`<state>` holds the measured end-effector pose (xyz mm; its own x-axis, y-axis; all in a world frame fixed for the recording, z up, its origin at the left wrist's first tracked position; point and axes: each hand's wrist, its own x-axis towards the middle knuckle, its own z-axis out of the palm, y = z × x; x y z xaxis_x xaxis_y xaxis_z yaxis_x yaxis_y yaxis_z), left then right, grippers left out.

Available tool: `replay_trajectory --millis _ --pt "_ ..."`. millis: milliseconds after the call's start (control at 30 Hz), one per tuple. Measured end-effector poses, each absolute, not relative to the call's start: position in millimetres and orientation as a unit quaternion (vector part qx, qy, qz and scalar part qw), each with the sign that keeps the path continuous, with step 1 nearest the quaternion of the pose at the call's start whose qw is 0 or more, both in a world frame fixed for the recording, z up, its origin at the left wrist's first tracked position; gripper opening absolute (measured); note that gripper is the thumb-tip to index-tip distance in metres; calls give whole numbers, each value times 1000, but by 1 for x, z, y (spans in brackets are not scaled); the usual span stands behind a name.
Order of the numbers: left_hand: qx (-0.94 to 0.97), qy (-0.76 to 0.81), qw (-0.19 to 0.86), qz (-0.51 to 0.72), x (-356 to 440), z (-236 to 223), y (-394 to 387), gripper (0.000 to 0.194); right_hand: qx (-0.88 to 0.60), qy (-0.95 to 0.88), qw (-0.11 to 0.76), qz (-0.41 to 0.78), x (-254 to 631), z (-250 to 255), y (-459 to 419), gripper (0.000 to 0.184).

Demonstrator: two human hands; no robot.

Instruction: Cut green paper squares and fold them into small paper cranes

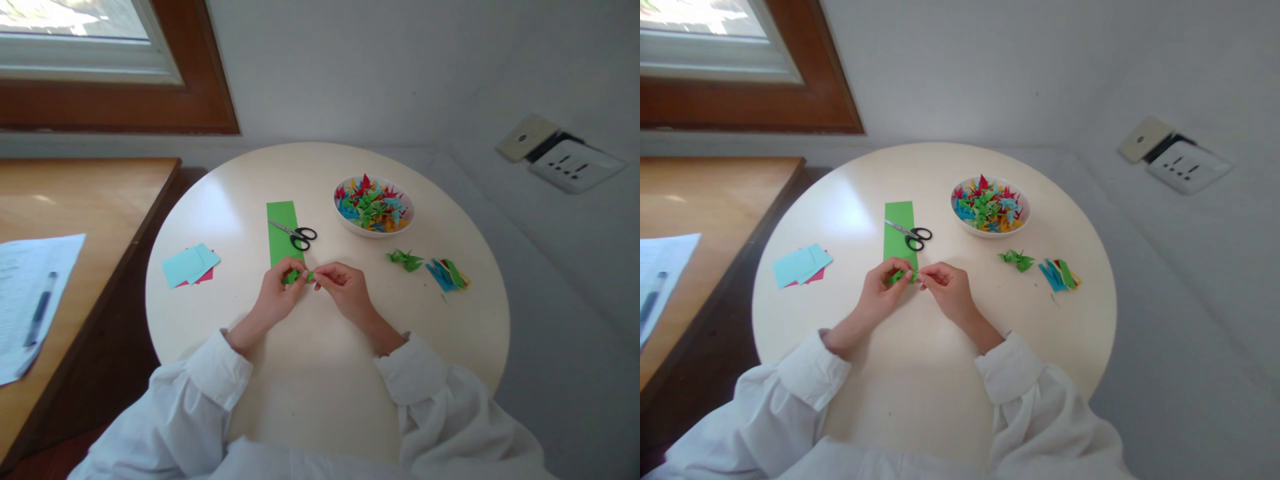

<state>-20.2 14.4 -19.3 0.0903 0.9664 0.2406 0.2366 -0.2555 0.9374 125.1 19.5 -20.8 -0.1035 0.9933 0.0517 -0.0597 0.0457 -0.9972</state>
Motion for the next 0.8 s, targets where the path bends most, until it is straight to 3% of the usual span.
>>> replay_trajectory --millis 800 --pt "602 437 427 514 -19 -28 15 13 -445 -495 512 543 122 -25 20 15"
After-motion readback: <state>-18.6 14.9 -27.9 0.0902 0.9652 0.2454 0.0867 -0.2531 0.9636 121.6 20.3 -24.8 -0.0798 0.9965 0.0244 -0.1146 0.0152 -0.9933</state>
